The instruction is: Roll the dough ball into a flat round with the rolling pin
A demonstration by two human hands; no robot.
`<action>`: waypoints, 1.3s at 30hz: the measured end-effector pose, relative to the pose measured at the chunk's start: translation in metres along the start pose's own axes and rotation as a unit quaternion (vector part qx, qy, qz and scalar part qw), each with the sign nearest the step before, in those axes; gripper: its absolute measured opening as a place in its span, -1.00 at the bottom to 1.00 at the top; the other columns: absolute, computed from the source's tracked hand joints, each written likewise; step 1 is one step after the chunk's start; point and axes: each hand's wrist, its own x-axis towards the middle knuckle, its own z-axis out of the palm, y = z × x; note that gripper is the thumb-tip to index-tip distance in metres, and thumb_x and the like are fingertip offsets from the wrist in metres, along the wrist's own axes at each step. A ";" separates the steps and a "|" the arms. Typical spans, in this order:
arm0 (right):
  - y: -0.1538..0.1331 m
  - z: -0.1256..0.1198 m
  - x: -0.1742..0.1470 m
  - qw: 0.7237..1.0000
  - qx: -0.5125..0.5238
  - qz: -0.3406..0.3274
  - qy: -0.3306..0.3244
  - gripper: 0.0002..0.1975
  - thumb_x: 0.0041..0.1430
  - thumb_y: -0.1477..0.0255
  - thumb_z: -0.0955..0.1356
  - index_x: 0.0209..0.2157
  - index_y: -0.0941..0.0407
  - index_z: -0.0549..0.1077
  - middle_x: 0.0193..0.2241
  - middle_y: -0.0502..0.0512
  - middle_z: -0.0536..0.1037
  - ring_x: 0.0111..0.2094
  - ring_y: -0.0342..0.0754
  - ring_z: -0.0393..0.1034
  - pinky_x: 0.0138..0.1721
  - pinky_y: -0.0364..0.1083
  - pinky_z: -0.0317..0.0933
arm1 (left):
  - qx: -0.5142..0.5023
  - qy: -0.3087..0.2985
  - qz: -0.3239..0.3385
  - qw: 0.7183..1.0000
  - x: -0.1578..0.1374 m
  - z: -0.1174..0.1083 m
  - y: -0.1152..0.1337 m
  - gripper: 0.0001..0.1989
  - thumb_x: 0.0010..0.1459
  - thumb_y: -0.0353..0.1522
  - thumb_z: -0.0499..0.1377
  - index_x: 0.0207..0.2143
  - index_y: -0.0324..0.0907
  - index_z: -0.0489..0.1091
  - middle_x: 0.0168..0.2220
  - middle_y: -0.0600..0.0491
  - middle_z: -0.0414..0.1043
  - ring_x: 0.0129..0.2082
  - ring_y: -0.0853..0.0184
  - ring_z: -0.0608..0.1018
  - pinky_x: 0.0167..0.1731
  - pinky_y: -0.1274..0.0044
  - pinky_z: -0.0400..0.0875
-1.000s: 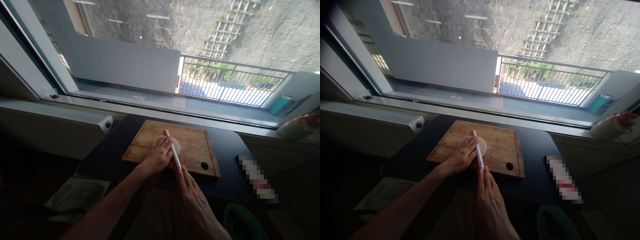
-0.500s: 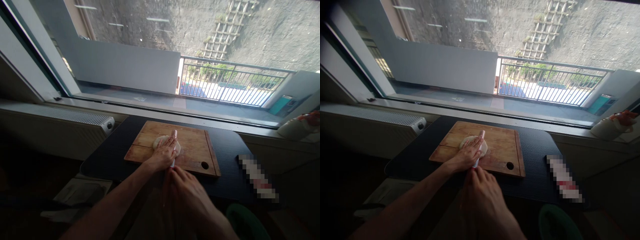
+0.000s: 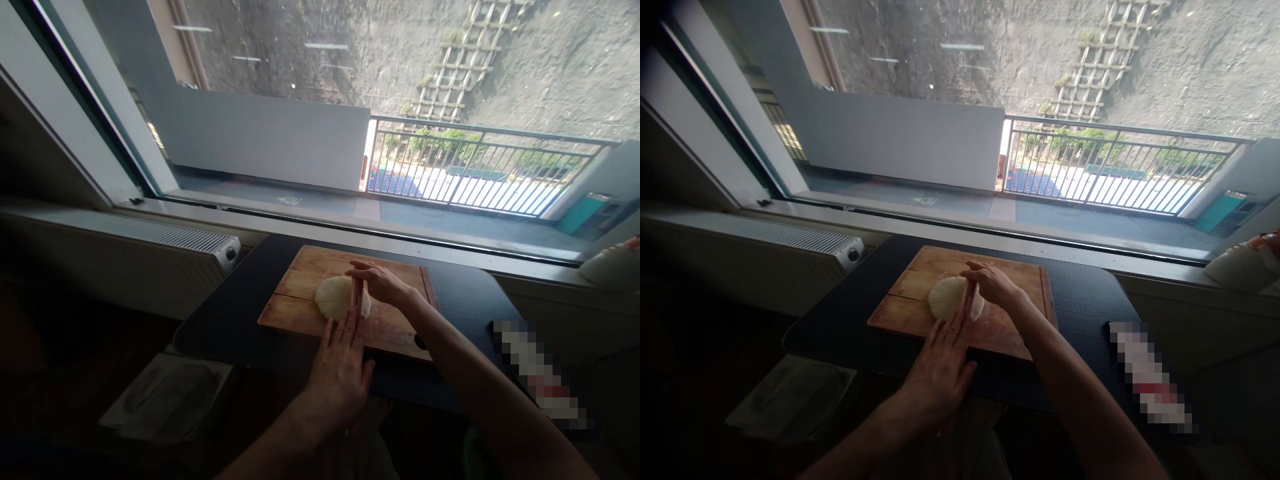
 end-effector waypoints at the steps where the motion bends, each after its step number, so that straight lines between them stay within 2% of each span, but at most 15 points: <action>1: -0.001 0.003 0.000 1.000 0.001 0.000 0.005 -0.44 0.11 0.73 0.09 0.07 0.06 0.32 0.17 0.09 0.20 0.11 -0.08 0.19 0.06 -0.10 0.14 | -0.002 0.009 0.002 1.000 -0.008 0.004 0.002 -0.36 0.20 -0.21 -0.10 0.28 -0.23 -0.20 0.31 -0.08 -0.25 0.29 0.15 -0.12 0.22 0.22 -0.15; 4: -0.003 0.009 0.005 1.000 0.001 0.009 0.013 -0.47 0.12 0.70 0.13 0.10 0.12 0.28 0.19 0.19 0.15 0.15 -0.05 0.12 0.12 -0.06 0.06 | -0.012 0.003 0.004 1.000 -0.021 0.006 0.000 -0.37 0.20 -0.27 -0.09 0.28 -0.20 -0.22 0.31 -0.05 -0.29 0.29 0.18 -0.14 0.22 0.24 -0.12; 9: 0.000 0.011 0.009 0.999 0.000 0.016 -0.047 -0.45 0.06 0.72 0.17 0.09 0.09 0.29 0.20 0.21 0.13 0.20 0.03 0.00 0.13 0.05 0.04 | -0.014 -0.014 -0.017 1.000 -0.027 -0.004 -0.007 -0.38 0.19 -0.42 -0.14 0.28 -0.20 -0.26 0.31 -0.01 -0.32 0.29 0.24 -0.12 0.21 0.26 -0.09; 14: 0.014 0.004 -0.025 0.996 0.058 0.064 -0.026 -0.28 -0.04 0.74 0.13 0.18 0.04 0.14 0.23 0.12 0.05 0.23 -0.01 -0.08 0.18 0.04 -0.03 | 0.000 -0.008 0.004 1.000 -0.030 0.002 -0.003 -0.27 0.03 -0.52 -0.06 0.28 -0.18 -0.20 0.32 0.03 -0.35 0.29 0.22 -0.16 0.22 0.25 -0.15; 17: 0.018 -0.001 -0.038 0.987 0.110 0.109 -0.045 -0.37 0.07 0.60 0.15 0.21 0.04 0.09 0.26 0.09 -0.03 0.23 -0.01 -0.08 0.18 0.01 -0.02 | 0.013 -0.006 0.018 1.000 -0.033 -0.001 -0.016 -0.27 0.05 -0.55 -0.09 0.28 -0.13 -0.21 0.31 0.06 -0.30 0.29 0.23 -0.12 0.21 0.24 -0.11; 20: 0.011 0.001 -0.025 0.979 0.117 0.149 -0.078 -0.48 0.21 0.32 0.14 0.21 0.10 0.11 0.26 0.15 -0.03 0.23 0.06 -0.09 0.18 0.05 -0.04 | 0.038 0.004 0.003 0.999 -0.033 -0.010 -0.033 -0.37 0.15 -0.50 -0.15 0.27 -0.16 -0.21 0.30 0.03 -0.16 0.28 0.27 -0.04 0.20 0.24 -0.06; 22: 0.004 0.006 -0.008 0.980 0.089 0.164 -0.067 -0.47 0.25 0.20 0.09 0.17 0.15 0.17 0.23 0.20 0.05 0.24 0.08 -0.13 0.19 0.07 -0.10 | 0.062 0.014 -0.007 0.998 -0.031 -0.014 -0.037 -0.43 0.20 -0.45 -0.17 0.27 -0.20 -0.18 0.28 0.00 -0.08 0.27 0.27 0.00 0.19 0.23 -0.06; 25: -0.004 0.015 0.002 0.984 0.045 0.169 -0.020 -0.49 0.28 0.21 0.04 0.11 0.16 0.26 0.18 0.21 0.16 0.24 0.03 -0.14 0.19 0.03 -0.14 | 0.097 0.029 -0.007 0.995 -0.030 -0.012 -0.031 -0.44 0.20 -0.44 -0.15 0.26 -0.25 -0.13 0.28 -0.03 -0.08 0.27 0.25 -0.01 0.20 0.22 -0.12; 29: -0.006 0.022 -0.027 0.982 0.026 0.183 0.039 -0.50 0.30 0.23 0.03 0.15 0.14 0.19 0.19 0.15 0.15 0.25 -0.02 -0.18 0.19 0.02 -0.13 | 0.117 0.040 0.017 0.992 -0.034 -0.006 -0.024 -0.40 0.14 -0.45 -0.09 0.25 -0.20 -0.08 0.28 0.01 -0.11 0.27 0.25 0.00 0.22 0.26 -0.18; 32: -0.006 0.023 -0.043 0.976 0.015 0.206 0.063 -0.51 0.30 0.24 0.01 0.17 0.13 0.14 0.19 0.13 0.14 0.25 -0.03 -0.19 0.18 0.03 -0.14 | 0.114 0.027 0.024 0.993 -0.034 -0.013 -0.033 -0.40 0.12 -0.46 -0.09 0.24 -0.16 -0.03 0.27 0.03 -0.05 0.25 0.26 0.05 0.21 0.27 -0.16; 36: -0.010 0.022 -0.015 0.973 0.008 0.227 0.028 -0.53 0.30 0.24 0.00 0.05 0.08 0.31 0.15 0.11 0.21 0.25 0.04 -0.20 0.16 0.10 -0.13 | 0.108 -0.003 -0.040 0.993 -0.028 -0.031 -0.049 -0.47 0.16 -0.47 -0.15 0.20 -0.18 0.06 0.22 0.02 0.09 0.21 0.27 0.16 0.17 0.24 -0.02; 39: -0.014 0.018 0.009 0.977 0.013 0.212 0.009 -0.53 0.31 0.27 -0.02 -0.09 0.04 0.42 0.12 0.06 0.27 0.25 0.05 -0.18 0.14 0.12 -0.12 | 0.113 0.000 -0.079 0.990 -0.024 -0.035 -0.047 -0.48 0.15 -0.48 -0.15 0.19 -0.20 0.10 0.21 0.01 0.11 0.21 0.26 0.17 0.16 0.23 -0.02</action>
